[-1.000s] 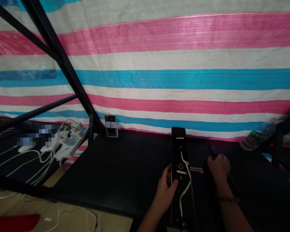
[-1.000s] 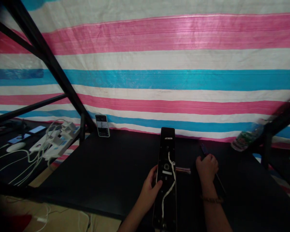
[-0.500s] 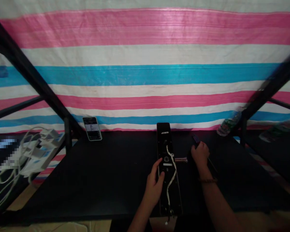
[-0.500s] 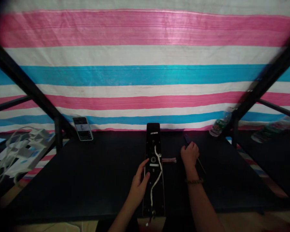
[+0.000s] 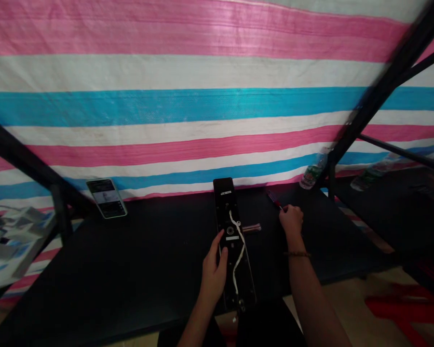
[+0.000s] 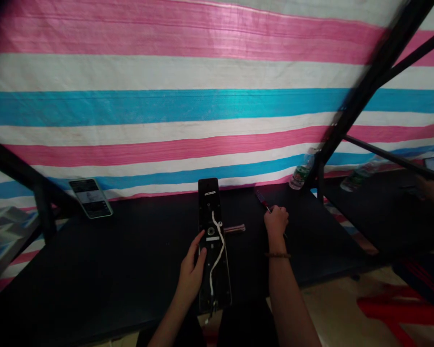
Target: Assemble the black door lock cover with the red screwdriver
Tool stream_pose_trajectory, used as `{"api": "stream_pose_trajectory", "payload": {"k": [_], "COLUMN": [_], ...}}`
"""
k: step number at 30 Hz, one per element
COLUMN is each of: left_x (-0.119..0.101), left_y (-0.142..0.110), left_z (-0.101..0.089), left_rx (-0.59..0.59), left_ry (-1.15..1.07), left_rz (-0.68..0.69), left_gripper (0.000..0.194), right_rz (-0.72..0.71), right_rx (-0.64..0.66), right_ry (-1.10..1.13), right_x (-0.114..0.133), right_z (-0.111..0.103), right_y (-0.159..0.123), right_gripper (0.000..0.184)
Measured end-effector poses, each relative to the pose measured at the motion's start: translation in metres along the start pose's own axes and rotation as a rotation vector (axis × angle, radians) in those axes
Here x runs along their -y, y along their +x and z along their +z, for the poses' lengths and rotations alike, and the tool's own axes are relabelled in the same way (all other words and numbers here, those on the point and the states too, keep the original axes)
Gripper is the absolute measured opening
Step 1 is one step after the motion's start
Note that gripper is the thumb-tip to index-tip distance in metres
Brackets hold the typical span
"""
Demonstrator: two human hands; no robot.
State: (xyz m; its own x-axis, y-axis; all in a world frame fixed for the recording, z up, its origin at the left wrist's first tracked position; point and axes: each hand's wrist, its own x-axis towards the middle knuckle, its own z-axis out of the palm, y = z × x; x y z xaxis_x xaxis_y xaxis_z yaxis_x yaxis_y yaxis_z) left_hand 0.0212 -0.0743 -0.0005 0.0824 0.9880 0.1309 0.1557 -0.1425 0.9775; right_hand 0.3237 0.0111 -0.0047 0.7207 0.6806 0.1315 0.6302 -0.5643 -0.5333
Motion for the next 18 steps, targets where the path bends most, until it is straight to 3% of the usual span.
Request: {"api": "stream_pose_trajectory", "payload": {"k": [2, 5, 8, 10, 12, 14, 16, 18], "left_x": [-0.002, -0.006, -0.002, 0.005, 0.012, 0.017, 0.02, 0.02], "left_y": [-0.001, -0.004, -0.002, 0.005, 0.015, 0.025, 0.033, 0.038], "left_z": [0.001, -0.01, -0.047, -0.08, -0.11, -0.129, -0.134, -0.129], "left_rx": [-0.036, -0.192, -0.362, -0.406, -0.338, -0.203, -0.135, -0.12], "left_ry": [0.003, 0.054, 0.308, 0.52, 0.675, 0.769, 0.833, 0.886], "left_rz": [0.007, 0.037, 0.107, 0.11, 0.021, -0.001, 0.02, 0.049], "left_gripper": [0.049, 0.053, 0.041, 0.037, 0.038, 0.041, 0.045, 0.047], "right_rz": [-0.005, -0.002, -0.009, -0.019, -0.024, -0.019, 0.002, 0.059], "right_rx": [0.015, 0.007, -0.03, -0.06, -0.06, 0.007, 0.111, 0.18], "right_ry": [0.053, 0.175, 0.346, 0.454, 0.632, 0.996, 1.424, 1.686], "right_x": [0.001, 0.003, 0.01, 0.016, 0.024, 0.03, 0.035, 0.037], "right_z": [-0.001, -0.005, -0.008, -0.008, -0.008, -0.007, -0.007, -0.007], "right_y": [0.001, 0.005, 0.007, 0.007, 0.005, 0.001, -0.002, -0.004], "right_gripper": [0.02, 0.018, 0.019, 0.02, 0.023, 0.028, 0.032, 0.032]}}
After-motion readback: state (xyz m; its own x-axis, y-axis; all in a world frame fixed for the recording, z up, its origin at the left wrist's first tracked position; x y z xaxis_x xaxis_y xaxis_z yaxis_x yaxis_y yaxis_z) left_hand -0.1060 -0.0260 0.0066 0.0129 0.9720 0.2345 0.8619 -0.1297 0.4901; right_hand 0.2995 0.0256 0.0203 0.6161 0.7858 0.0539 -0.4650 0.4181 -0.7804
